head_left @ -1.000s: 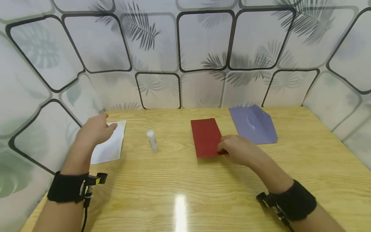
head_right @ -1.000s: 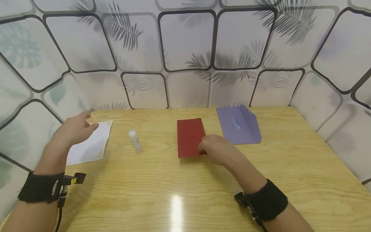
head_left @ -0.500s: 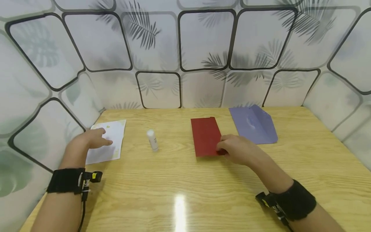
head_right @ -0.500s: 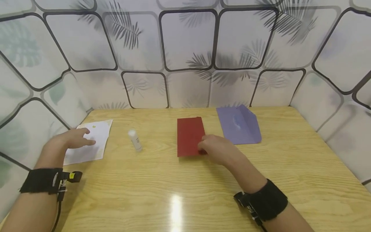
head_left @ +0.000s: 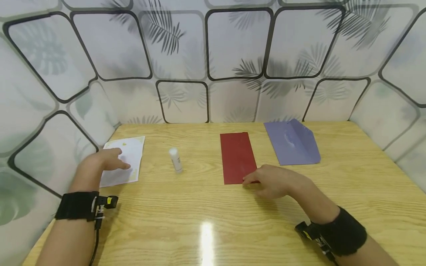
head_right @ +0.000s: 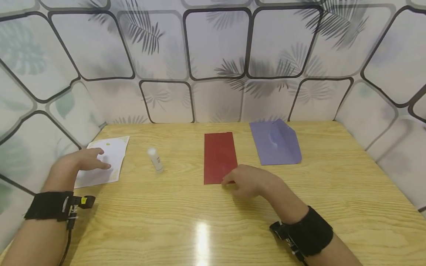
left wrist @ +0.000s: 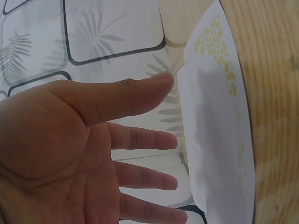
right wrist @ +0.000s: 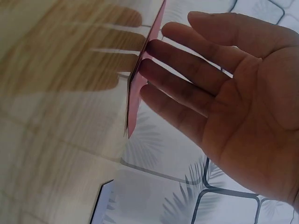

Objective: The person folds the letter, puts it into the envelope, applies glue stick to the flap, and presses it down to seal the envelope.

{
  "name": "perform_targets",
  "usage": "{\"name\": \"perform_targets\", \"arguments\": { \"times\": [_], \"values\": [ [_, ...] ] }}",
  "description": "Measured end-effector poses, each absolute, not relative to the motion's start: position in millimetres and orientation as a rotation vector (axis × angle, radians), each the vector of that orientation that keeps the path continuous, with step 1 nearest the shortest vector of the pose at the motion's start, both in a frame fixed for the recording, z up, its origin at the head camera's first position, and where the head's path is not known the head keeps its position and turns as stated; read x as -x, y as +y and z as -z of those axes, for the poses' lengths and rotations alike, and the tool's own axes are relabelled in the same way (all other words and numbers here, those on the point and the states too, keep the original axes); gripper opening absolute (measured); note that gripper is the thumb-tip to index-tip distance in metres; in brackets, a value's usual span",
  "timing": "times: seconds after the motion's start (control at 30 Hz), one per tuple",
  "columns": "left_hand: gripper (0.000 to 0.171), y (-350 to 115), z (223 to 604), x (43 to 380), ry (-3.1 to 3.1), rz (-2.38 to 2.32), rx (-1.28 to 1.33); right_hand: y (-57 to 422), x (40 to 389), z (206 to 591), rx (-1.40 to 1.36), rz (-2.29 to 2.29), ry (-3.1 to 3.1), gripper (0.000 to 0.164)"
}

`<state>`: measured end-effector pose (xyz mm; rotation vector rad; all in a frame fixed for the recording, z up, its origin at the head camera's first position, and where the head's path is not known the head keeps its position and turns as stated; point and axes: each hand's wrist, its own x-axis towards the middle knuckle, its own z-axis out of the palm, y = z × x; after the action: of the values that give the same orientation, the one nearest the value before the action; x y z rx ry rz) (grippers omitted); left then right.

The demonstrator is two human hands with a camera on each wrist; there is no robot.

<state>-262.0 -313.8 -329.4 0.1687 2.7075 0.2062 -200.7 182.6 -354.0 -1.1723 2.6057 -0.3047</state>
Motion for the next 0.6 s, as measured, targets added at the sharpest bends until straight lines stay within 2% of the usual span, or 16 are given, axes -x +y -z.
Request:
{"name": "perform_targets", "arguments": {
  "times": [0.23,0.47,0.6],
  "values": [
    [0.078,-313.8,330.9,262.7,2.694,-0.185,-0.186,181.6,199.3,350.4,1.100,0.234,2.572,0.031],
    [0.076,-314.6,337.1,265.5,2.667,-0.180,-0.179,186.7,202.6,352.4,0.928,0.242,2.561,0.058],
    [0.073,-318.0,339.7,266.4,2.676,-0.184,-0.183,193.9,207.1,354.8,0.855,0.264,2.564,0.061]
  ]
}}
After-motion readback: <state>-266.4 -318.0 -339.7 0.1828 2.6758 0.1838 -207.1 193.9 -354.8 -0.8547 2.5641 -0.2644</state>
